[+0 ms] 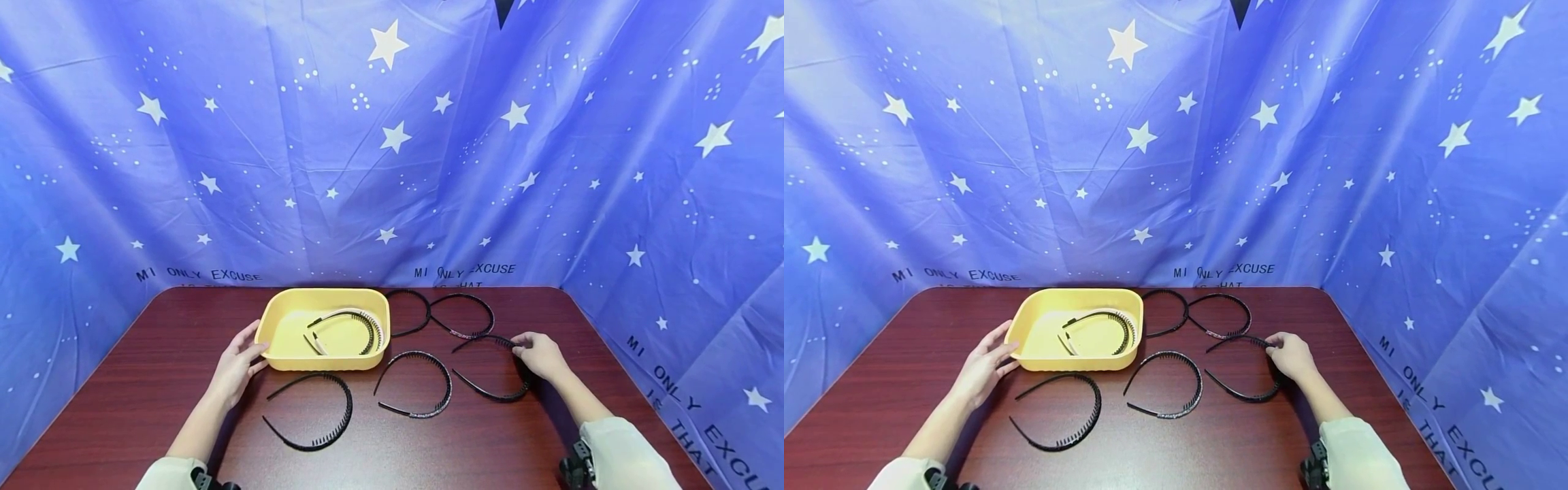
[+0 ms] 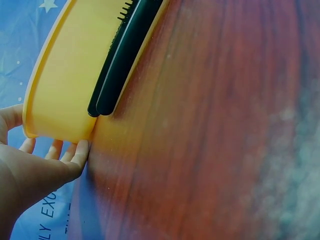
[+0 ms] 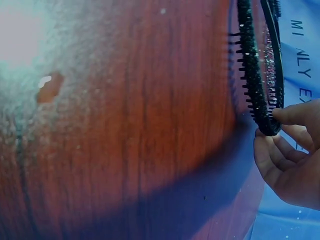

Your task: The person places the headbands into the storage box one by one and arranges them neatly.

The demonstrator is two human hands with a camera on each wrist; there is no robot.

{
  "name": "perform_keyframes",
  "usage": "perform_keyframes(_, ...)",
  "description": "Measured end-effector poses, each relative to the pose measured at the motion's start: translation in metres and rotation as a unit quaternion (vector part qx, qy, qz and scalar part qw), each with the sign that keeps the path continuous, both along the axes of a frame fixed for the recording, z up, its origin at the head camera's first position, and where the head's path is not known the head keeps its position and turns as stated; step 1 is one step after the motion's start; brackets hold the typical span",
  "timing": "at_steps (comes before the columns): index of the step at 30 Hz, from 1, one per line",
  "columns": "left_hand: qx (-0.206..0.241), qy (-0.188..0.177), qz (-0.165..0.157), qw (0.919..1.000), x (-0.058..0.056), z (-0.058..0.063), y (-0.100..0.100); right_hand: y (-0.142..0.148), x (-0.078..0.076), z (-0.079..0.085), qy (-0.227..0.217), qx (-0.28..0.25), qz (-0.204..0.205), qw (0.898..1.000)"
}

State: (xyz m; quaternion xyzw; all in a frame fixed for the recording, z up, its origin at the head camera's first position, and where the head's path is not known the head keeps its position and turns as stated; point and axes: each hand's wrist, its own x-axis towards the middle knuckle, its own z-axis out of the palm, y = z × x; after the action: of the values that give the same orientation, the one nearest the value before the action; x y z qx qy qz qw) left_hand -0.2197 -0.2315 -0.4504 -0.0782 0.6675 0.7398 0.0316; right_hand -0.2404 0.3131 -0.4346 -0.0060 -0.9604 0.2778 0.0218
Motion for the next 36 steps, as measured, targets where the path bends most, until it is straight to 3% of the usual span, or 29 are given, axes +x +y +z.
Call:
perform_keyframes(7,0.004,-0.003,0.001,1.0000,-0.001,0.000,0.000,0.003,0.000,0.003,-0.035,-0.062,-0.008,0.997)
perform_keyframes(23,0.001,0.009,0.005,0.9999,0.001,0.001,0.002,0.010,0.001,0.013,-0.051,-0.177,-0.020,0.983)
perform_keyframes(36,0.005,0.009,0.001,0.9999,0.000,0.000,0.001,0.007,-0.001,0.022,-0.080,-0.207,-0.021,0.975)
